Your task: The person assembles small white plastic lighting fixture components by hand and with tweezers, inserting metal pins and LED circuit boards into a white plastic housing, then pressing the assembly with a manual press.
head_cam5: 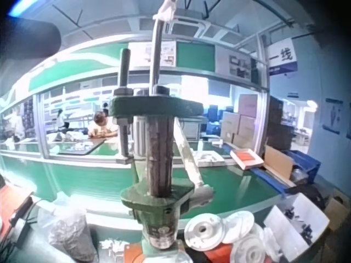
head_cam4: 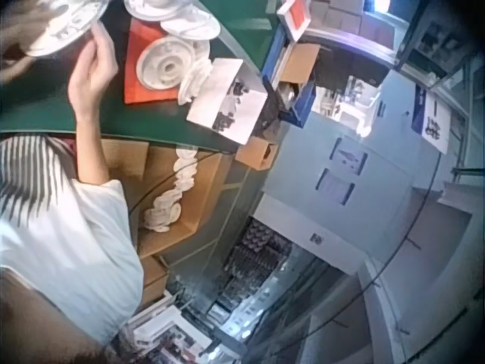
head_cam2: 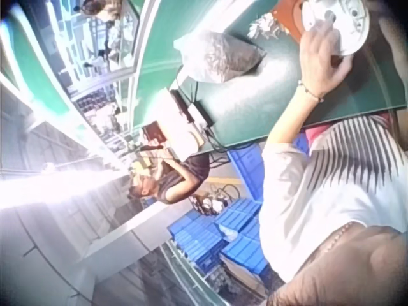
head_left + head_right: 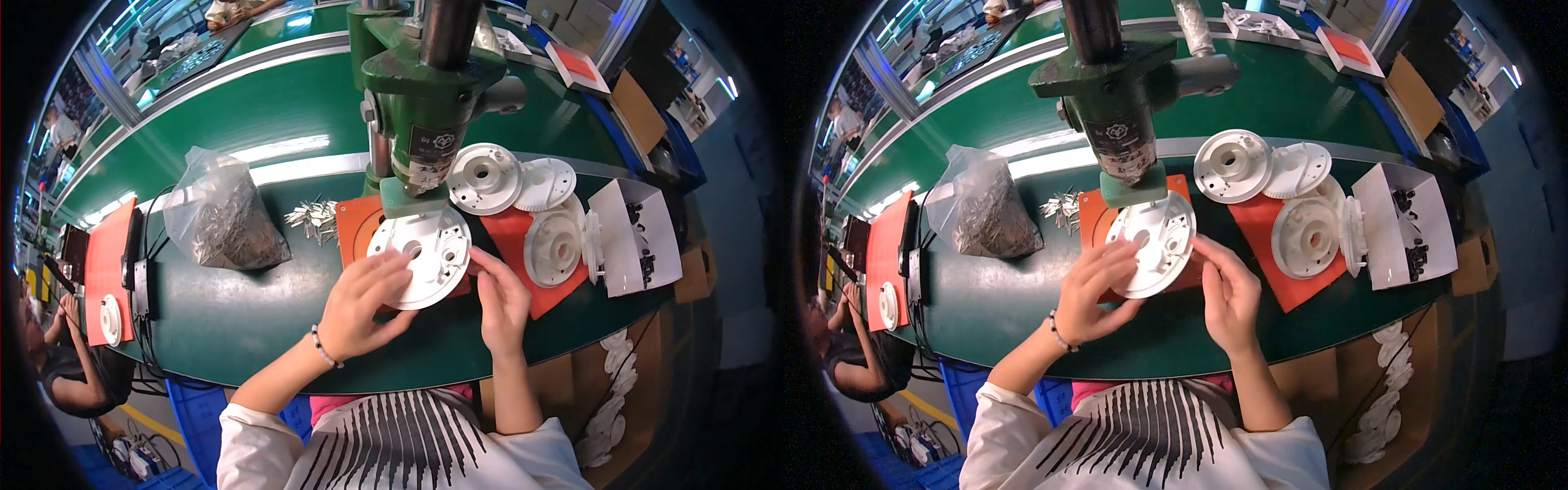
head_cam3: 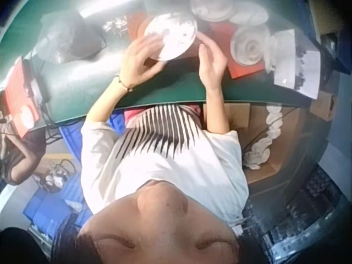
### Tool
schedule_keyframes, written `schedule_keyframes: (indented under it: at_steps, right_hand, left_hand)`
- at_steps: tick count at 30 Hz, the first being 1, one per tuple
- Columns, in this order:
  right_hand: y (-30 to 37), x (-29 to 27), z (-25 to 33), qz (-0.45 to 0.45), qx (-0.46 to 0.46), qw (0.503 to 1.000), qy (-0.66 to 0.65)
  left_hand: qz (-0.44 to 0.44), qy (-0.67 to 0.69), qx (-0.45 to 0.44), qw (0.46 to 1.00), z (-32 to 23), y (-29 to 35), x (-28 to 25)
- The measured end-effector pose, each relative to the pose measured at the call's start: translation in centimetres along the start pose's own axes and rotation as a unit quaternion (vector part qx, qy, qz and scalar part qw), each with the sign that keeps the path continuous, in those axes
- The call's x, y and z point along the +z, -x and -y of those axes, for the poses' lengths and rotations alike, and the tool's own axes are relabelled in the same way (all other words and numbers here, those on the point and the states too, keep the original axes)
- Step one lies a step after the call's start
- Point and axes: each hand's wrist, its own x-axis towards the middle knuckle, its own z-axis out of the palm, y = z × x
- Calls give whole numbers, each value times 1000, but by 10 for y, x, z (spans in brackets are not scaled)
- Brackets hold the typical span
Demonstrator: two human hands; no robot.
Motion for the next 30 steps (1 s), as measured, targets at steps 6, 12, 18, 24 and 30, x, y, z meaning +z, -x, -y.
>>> schedule_keyframes:
  at_steps: [6,12,18,24,30]
  right_hand:
    - [2,6,24,-17,-115,987,110]
    - [2,-11,10,187,251,935,-169]
    - [-8,-13,-4,131,262,944,-153]
    - [-45,-13,-21,131,219,967,4]
    - [-55,1,-31,108,28,950,293]
  left_hand:
    - [-139,238,-191,942,-32,6,-22]
    - [46,297,-297,906,10,-21,-15]
    - [55,380,-334,861,23,-32,-13]
    - [10,98,-138,986,22,-8,-4]
    - [7,-38,-133,990,21,-10,3]
